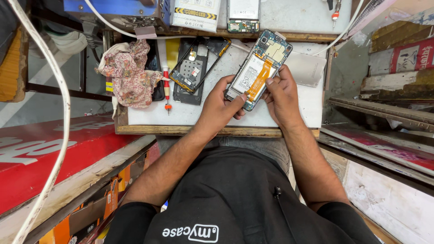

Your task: The person disassembles a smartphone, removes the screen and internal components, cleans the frame with a cloth, and reassembles the device by reconnecting cables and placing the screen back. The person also handles a second phone and its parts on the workbench.

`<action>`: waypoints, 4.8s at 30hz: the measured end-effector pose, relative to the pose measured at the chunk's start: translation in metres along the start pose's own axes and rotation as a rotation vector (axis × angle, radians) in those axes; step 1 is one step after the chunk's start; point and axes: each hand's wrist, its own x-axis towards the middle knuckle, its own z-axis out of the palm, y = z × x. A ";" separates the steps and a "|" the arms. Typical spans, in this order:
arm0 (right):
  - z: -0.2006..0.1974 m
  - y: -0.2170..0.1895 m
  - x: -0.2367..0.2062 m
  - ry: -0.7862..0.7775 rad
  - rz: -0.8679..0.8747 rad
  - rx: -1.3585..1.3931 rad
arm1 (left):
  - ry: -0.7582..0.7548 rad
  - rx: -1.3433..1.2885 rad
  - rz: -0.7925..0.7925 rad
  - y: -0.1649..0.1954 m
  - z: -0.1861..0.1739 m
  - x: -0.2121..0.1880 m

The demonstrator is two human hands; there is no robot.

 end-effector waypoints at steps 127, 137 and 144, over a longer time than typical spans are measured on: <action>-0.001 0.007 -0.015 -0.178 -0.020 -0.458 | 0.142 0.299 0.389 0.028 0.017 0.056; -0.019 0.016 -0.015 -0.135 -0.016 -0.235 | 0.183 0.585 0.299 0.050 0.031 0.037; -0.028 0.007 -0.015 -0.168 0.134 0.179 | 0.089 0.816 0.683 0.065 0.032 -0.005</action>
